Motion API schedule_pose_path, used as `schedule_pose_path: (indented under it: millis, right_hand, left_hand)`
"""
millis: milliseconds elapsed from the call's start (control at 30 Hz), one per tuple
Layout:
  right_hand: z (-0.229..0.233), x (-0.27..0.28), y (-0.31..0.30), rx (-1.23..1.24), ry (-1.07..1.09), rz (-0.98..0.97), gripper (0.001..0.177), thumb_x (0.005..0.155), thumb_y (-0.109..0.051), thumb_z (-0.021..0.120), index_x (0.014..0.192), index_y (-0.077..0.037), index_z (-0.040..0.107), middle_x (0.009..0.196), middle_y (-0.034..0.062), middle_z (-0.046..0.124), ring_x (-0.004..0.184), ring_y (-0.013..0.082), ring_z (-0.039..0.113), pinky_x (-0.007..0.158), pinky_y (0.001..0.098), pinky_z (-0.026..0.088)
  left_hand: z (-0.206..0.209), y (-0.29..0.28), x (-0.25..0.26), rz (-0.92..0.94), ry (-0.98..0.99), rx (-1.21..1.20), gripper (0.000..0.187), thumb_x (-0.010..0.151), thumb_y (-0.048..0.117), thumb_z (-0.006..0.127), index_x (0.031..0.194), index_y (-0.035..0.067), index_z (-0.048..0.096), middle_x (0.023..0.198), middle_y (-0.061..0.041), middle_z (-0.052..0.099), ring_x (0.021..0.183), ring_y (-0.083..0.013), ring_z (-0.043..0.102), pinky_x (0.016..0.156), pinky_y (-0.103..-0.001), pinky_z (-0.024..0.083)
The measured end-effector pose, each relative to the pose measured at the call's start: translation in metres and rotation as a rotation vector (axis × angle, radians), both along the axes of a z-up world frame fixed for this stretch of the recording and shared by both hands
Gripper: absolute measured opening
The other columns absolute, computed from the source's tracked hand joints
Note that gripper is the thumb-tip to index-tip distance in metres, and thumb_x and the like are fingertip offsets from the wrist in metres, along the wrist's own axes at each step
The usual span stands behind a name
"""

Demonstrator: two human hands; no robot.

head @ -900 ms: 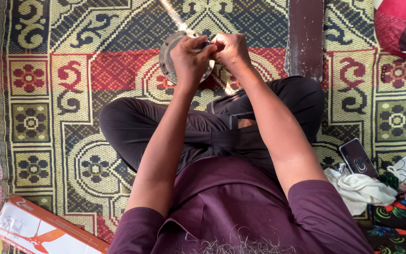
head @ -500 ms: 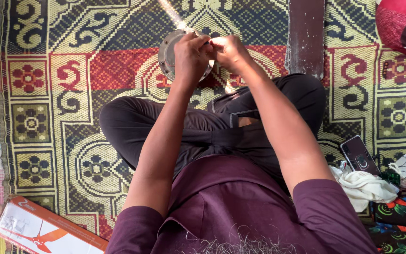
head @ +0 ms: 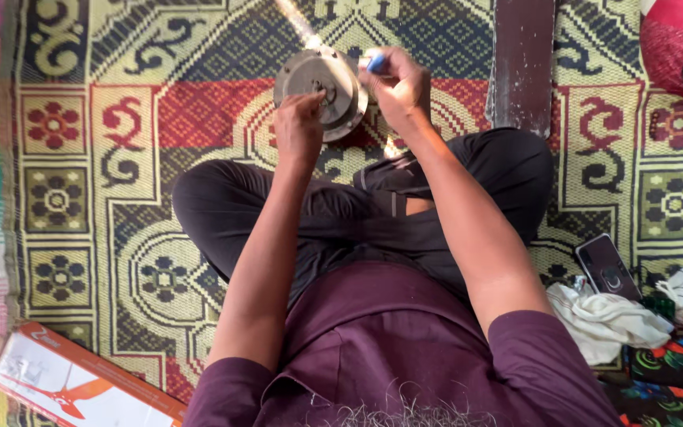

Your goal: The person sits cross-legged on a rug and uses a screwdriver to manipulate wires and components inside a circular electric fan motor housing. The person repeatedly tightens or adjusts internal parts with the screwdriver while holding the motor steady.

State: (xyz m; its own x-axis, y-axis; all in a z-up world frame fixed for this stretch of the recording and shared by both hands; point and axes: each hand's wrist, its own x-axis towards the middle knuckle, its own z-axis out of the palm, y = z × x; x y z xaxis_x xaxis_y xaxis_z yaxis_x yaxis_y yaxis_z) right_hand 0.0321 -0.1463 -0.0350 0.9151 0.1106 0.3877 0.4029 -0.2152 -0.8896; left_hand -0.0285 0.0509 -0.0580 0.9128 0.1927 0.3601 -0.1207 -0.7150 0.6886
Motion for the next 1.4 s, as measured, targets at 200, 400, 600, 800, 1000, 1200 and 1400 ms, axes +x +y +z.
schedule_pose_path:
  millis: [200, 400, 600, 800, 1000, 1200, 1400]
  right_hand:
    - [-0.006, -0.003, 0.012, -0.034, -0.052, 0.159, 0.035, 0.095, 0.01, 0.071, 0.129, 0.003, 0.066, 0.104, 0.0124, 0.079, 0.097, 0.0141, 0.075, 0.086, 0.0276, 0.062]
    - [-0.016, -0.007, 0.015, -0.029, -0.006, 0.155, 0.034, 0.095, 0.011, 0.07, 0.128, 0.003, 0.063, 0.1, 0.0133, 0.079, 0.097, 0.0138, 0.077, 0.085, 0.0271, 0.062]
    - [-0.017, -0.012, 0.015, -0.027, 0.007, 0.168, 0.034, 0.095, 0.01, 0.07, 0.126, 0.004, 0.061, 0.099, 0.0138, 0.078, 0.098, 0.014, 0.076, 0.082, 0.0259, 0.061]
    - [-0.011, -0.015, 0.02, -0.073, -0.018, 0.121, 0.026, 0.097, 0.008, 0.071, 0.121, 0.002, 0.063, 0.098, 0.0122, 0.079, 0.098, 0.0151, 0.079, 0.081, 0.0255, 0.063]
    - [-0.009, -0.019, 0.019, -0.136, -0.04, 0.129, 0.03, 0.093, 0.008, 0.073, 0.121, 0.0, 0.064, 0.093, 0.0115, 0.077, 0.09, 0.0148, 0.078, 0.077, 0.0276, 0.061]
    - [-0.013, -0.019, 0.02, -0.119, -0.076, 0.134, 0.028, 0.093, 0.007, 0.075, 0.118, 0.001, 0.063, 0.095, 0.011, 0.078, 0.092, 0.0139, 0.078, 0.078, 0.0265, 0.061]
    - [-0.015, -0.02, 0.02, -0.116, -0.08, 0.133, 0.028, 0.093, 0.008, 0.074, 0.118, 0.001, 0.064, 0.092, 0.0108, 0.077, 0.09, 0.014, 0.078, 0.077, 0.0264, 0.062]
  left_hand:
    - [-0.036, 0.001, -0.014, -0.185, -0.032, 0.211, 0.043, 0.085, -0.009, 0.055, 0.123, 0.002, 0.072, 0.128, -0.019, 0.071, 0.128, -0.0396, 0.06, 0.096, -0.045, 0.054]
    - [-0.05, 0.005, -0.007, -0.216, 0.14, 0.263, 0.043, 0.086, -0.005, 0.054, 0.123, 0.007, 0.073, 0.132, -0.016, 0.068, 0.128, -0.0371, 0.06, 0.099, -0.045, 0.054]
    - [-0.059, 0.004, -0.008, -0.227, 0.126, 0.289, 0.037, 0.088, -0.001, 0.056, 0.119, 0.008, 0.074, 0.134, -0.017, 0.067, 0.128, -0.0378, 0.06, 0.096, -0.046, 0.057]
    - [-0.062, 0.002, -0.009, -0.211, 0.107, 0.294, 0.037, 0.089, -0.001, 0.055, 0.12, 0.008, 0.074, 0.135, -0.016, 0.067, 0.129, -0.0373, 0.06, 0.092, -0.047, 0.057]
    - [-0.062, 0.001, -0.008, -0.225, 0.16, 0.309, 0.039, 0.087, -0.003, 0.055, 0.12, 0.007, 0.074, 0.137, -0.016, 0.065, 0.13, -0.0368, 0.059, 0.092, -0.047, 0.057]
    - [-0.059, 0.001, -0.007, -0.226, 0.177, 0.346, 0.044, 0.084, -0.006, 0.055, 0.121, 0.007, 0.074, 0.138, -0.016, 0.065, 0.131, -0.0365, 0.058, 0.094, -0.047, 0.057]
    - [-0.055, 0.0, -0.008, -0.236, 0.172, 0.374, 0.056, 0.082, -0.009, 0.056, 0.131, 0.011, 0.071, 0.139, -0.018, 0.061, 0.133, -0.0379, 0.056, 0.096, -0.045, 0.057]
